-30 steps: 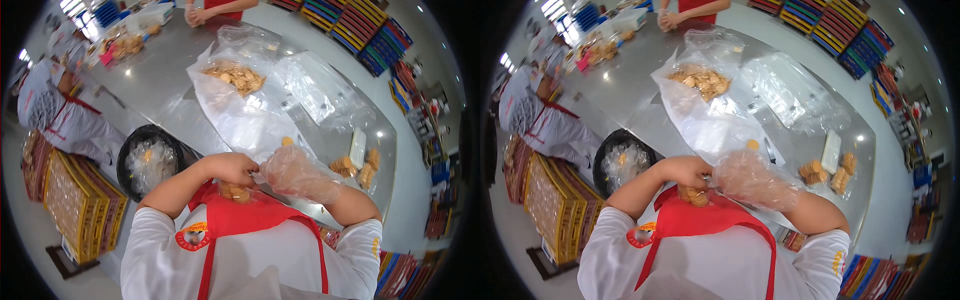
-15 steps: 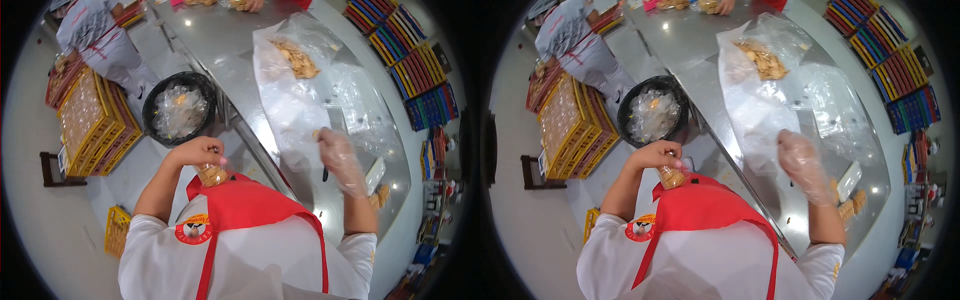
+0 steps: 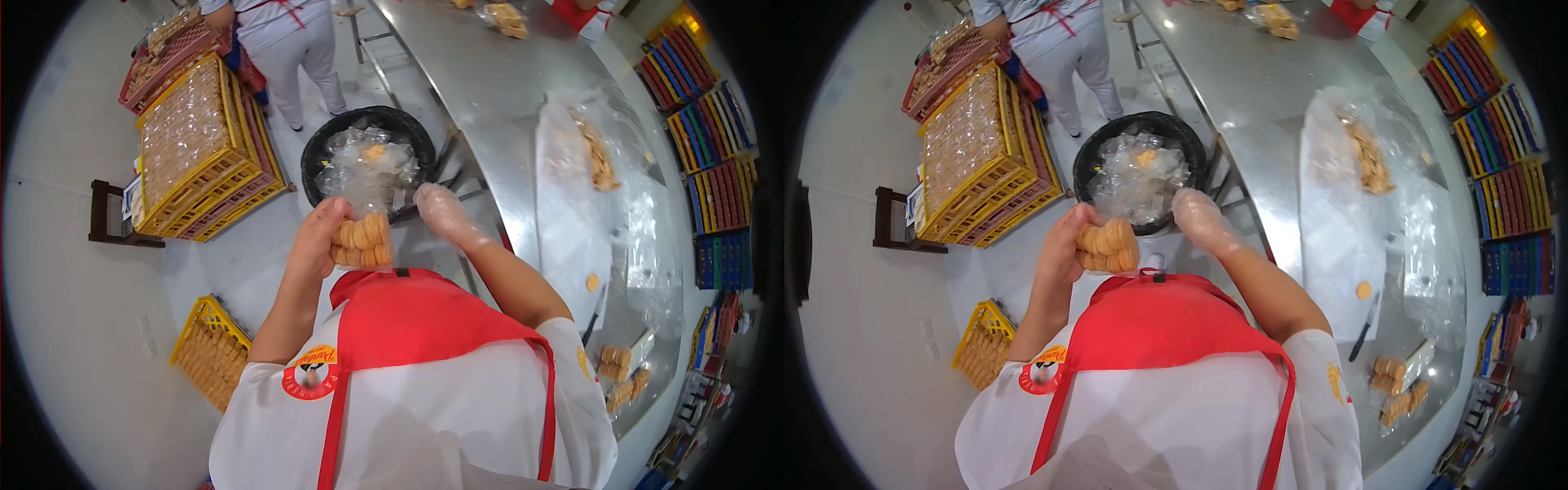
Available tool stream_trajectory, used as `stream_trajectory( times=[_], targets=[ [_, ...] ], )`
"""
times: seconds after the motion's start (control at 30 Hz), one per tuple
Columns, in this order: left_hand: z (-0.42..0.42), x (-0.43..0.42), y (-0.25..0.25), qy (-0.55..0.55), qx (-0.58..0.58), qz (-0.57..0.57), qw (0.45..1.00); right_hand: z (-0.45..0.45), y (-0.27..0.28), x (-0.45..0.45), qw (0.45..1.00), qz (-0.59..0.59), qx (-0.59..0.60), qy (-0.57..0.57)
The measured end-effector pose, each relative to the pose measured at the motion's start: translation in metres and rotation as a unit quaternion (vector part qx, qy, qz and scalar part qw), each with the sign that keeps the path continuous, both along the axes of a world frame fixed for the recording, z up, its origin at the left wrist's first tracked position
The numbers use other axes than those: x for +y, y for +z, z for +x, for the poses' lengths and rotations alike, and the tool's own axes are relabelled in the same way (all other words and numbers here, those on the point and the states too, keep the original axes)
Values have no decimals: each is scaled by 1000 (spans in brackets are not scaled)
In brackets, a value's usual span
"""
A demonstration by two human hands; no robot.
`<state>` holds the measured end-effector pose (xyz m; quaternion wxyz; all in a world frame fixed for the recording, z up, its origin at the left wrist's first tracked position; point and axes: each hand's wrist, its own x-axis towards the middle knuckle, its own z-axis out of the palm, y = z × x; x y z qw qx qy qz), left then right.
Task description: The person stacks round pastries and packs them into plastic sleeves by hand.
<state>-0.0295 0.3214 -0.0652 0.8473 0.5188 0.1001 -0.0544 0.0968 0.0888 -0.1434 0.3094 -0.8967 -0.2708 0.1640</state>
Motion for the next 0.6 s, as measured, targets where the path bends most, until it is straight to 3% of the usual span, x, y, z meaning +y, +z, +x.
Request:
stream_trajectory(
  times=[0.1,0.2,0.3,0.33,0.43,0.53,0.6],
  targets=[
    [22,23,1,37,20,-30,999,36,-8,50,989,12,-36,-145],
    [48,41,4,65,39,-33,997,63,-2,73,986,-65,-34,-151],
    [79,50,2,53,32,11,998,70,2,60,985,136,81,-69],
    [90,48,0,38,23,26,999,59,9,54,953,194,204,-110],
    [125,26,-11,-37,-8,28,999,33,39,28,825,379,368,-204],
    [150,-15,-13,-167,-32,36,985,-2,82,-3,839,475,190,-185],
    [153,-53,2,-249,-52,50,966,-31,126,-30,910,330,114,-224]
  ],
)
